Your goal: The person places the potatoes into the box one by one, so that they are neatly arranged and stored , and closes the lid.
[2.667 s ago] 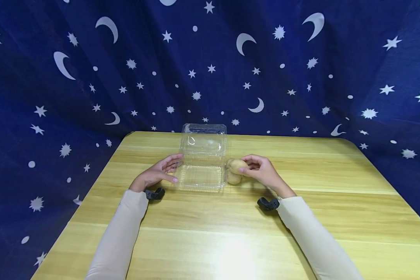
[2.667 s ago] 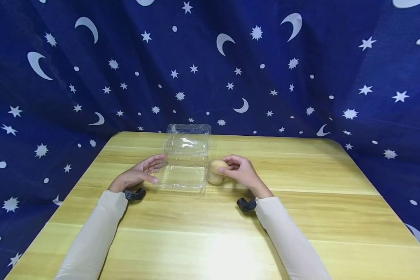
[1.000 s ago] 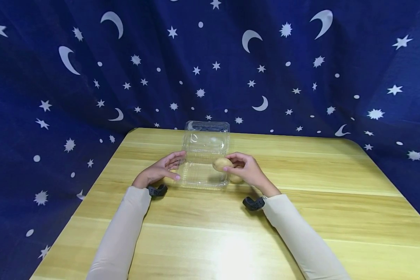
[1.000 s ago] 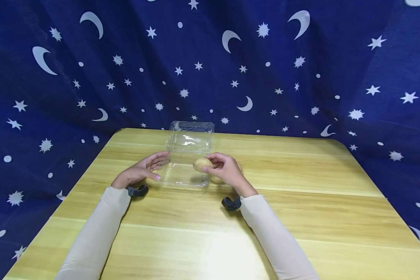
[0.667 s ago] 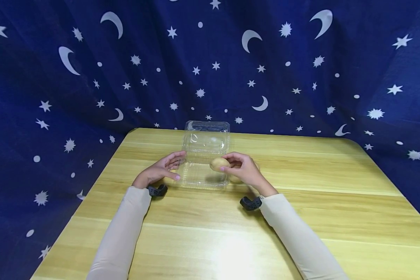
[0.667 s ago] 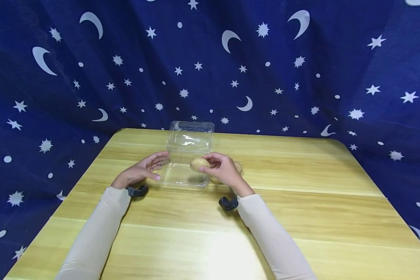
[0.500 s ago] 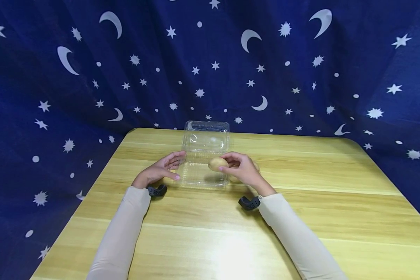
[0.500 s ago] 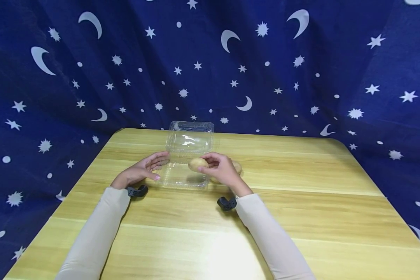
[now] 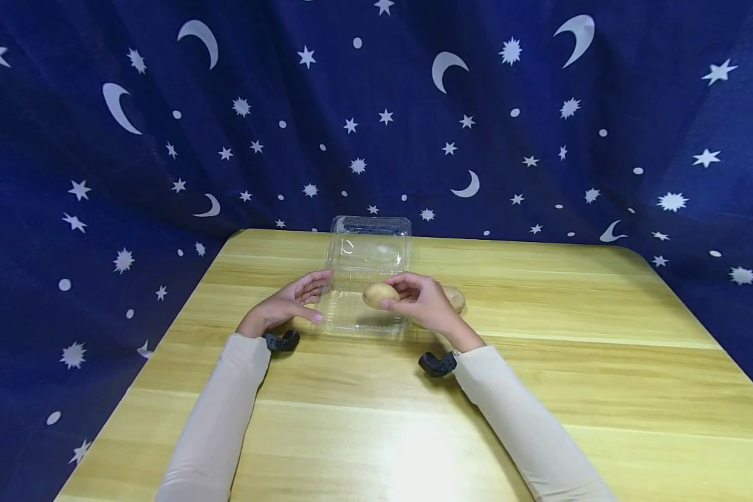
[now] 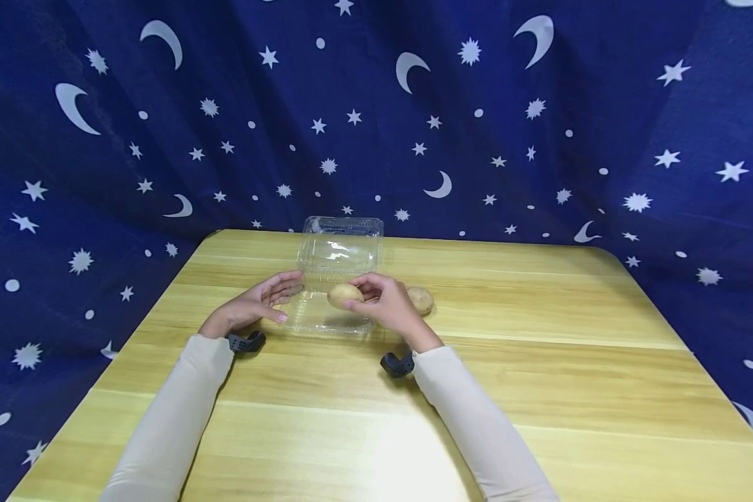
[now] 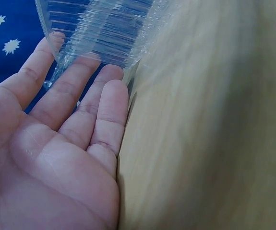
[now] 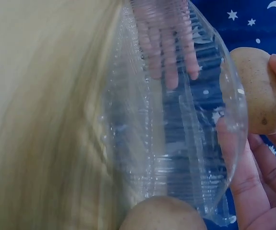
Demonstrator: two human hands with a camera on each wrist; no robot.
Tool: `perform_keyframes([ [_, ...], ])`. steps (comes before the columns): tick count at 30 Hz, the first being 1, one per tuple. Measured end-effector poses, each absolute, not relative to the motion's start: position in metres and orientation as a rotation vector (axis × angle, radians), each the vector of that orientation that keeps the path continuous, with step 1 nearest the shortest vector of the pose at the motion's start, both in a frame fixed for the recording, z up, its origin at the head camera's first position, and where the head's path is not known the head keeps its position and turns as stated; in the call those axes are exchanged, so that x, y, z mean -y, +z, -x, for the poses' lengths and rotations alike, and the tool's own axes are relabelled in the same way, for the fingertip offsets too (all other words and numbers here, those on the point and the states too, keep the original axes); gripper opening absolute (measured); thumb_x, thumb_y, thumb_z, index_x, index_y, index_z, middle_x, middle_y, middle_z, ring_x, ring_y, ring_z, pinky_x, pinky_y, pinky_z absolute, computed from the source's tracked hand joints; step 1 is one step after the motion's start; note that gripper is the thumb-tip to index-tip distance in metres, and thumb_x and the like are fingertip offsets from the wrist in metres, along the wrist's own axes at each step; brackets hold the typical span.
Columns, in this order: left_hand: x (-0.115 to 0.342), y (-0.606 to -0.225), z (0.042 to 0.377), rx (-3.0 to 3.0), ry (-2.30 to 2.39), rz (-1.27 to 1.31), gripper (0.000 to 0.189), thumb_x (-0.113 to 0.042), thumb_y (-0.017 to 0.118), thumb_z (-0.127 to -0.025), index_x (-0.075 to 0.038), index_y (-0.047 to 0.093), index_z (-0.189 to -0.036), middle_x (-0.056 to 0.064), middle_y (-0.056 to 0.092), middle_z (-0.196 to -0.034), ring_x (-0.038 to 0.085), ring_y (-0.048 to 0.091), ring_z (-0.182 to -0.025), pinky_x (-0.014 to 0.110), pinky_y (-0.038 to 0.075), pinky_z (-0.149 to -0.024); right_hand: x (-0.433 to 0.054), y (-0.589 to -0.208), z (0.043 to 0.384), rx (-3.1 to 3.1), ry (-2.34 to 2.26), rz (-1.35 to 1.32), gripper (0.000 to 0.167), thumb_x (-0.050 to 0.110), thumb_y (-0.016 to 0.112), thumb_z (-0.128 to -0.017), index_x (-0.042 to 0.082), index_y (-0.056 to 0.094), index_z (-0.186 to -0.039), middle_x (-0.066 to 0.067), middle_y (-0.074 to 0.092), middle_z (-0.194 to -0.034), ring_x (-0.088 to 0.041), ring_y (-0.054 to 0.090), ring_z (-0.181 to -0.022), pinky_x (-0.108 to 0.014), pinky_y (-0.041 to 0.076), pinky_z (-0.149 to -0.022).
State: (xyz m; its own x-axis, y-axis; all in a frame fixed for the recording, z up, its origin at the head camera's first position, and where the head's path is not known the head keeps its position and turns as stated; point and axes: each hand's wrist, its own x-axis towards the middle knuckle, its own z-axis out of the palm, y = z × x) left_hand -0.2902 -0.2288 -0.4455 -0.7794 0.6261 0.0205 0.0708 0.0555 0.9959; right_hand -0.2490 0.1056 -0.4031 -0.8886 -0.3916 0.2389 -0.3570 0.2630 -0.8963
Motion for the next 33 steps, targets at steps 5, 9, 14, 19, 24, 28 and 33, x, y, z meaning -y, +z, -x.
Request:
perform_keyframes([
  [5,0.229,-0.444,0.289,-1.906,1.778,-0.693,0.105,0.003,0.081,-0.087,0.008,0.016,-0.169,0.029,0.014,-0.177,0.047,0.012,-0.163,0.059,0.013,-0.131,-0.100,-0.402,0.249,-2.478,-1.729,0.724,0.037,0.004,0.083,-0.092,-0.010,0.072,-0.124,-0.019,0.076,-0.106,-0.023,0.071,-0.092,-0.027,0.059,-0.084],
  [9,0.229,-0.444,0.290,-1.905,1.778,-0.697,0.105,0.002,0.082,-0.087,0.008,0.016,-0.169,0.029,0.014,-0.177,0.047,0.013,-0.163,0.058,0.015,-0.131,-0.095,-0.400,0.249,-2.485,-1.706,0.711,0.038,0.005,0.084,-0.092,-0.009,0.072,-0.125,-0.019,0.076,-0.106,-0.025,0.072,-0.093,-0.029,0.059,-0.084],
  [14,0.229,-0.445,0.290,-1.909,1.774,-0.698,0.105,0.002,0.082,-0.088,0.008,0.015,-0.169,0.029,0.014,-0.177,0.047,0.013,-0.163,0.058,0.015,-0.131,-0.091,-0.398,0.248,-2.516,-1.643,0.688,0.039,0.009,0.085,-0.091,-0.006,0.073,-0.125,-0.016,0.076,-0.109,-0.025,0.072,-0.096,-0.033,0.061,-0.087],
  [19,0.229,-0.444,0.289,-1.910,1.771,-0.696,0.105,0.002,0.081,-0.088,0.008,0.016,-0.169,0.029,0.014,-0.177,0.047,0.013,-0.163,0.059,0.014,-0.131,-0.085,-0.397,0.249,-2.540,-1.597,0.714,0.039,0.009,0.085,-0.092,-0.006,0.073,-0.126,-0.017,0.076,-0.112,-0.028,0.073,-0.099,-0.039,0.061,-0.093],
  [24,0.230,-0.445,0.289,-1.916,1.770,-0.696,0.105,0.001,0.082,-0.088,0.007,0.016,-0.169,0.029,0.014,-0.177,0.047,0.013,-0.163,0.060,0.014,-0.131,-0.078,-0.397,0.250,-2.523,-1.589,0.756,0.037,0.008,0.084,-0.093,-0.008,0.072,-0.124,-0.018,0.076,-0.111,-0.029,0.074,-0.098,-0.041,0.061,-0.094],
  [28,0.229,-0.445,0.289,-1.919,1.767,-0.701,0.105,0.000,0.082,-0.088,0.007,0.016,-0.169,0.028,0.014,-0.177,0.047,0.013,-0.163,0.060,0.013,-0.131,-0.074,-0.397,0.250,-2.519,-1.568,0.779,0.036,0.009,0.084,-0.093,-0.007,0.072,-0.123,-0.018,0.076,-0.111,-0.029,0.074,-0.097,-0.040,0.061,-0.093],
  [33,0.229,-0.446,0.290,-1.913,1.773,-0.704,0.107,-0.003,0.085,-0.088,0.008,0.016,-0.169,0.029,0.014,-0.177,0.048,0.013,-0.163,0.060,0.013,-0.131,-0.069,-0.399,0.251,-2.502,-1.535,0.789,0.035,0.008,0.083,-0.094,-0.008,0.072,-0.123,-0.018,0.077,-0.111,-0.029,0.075,-0.096,-0.039,0.062,-0.092],
])
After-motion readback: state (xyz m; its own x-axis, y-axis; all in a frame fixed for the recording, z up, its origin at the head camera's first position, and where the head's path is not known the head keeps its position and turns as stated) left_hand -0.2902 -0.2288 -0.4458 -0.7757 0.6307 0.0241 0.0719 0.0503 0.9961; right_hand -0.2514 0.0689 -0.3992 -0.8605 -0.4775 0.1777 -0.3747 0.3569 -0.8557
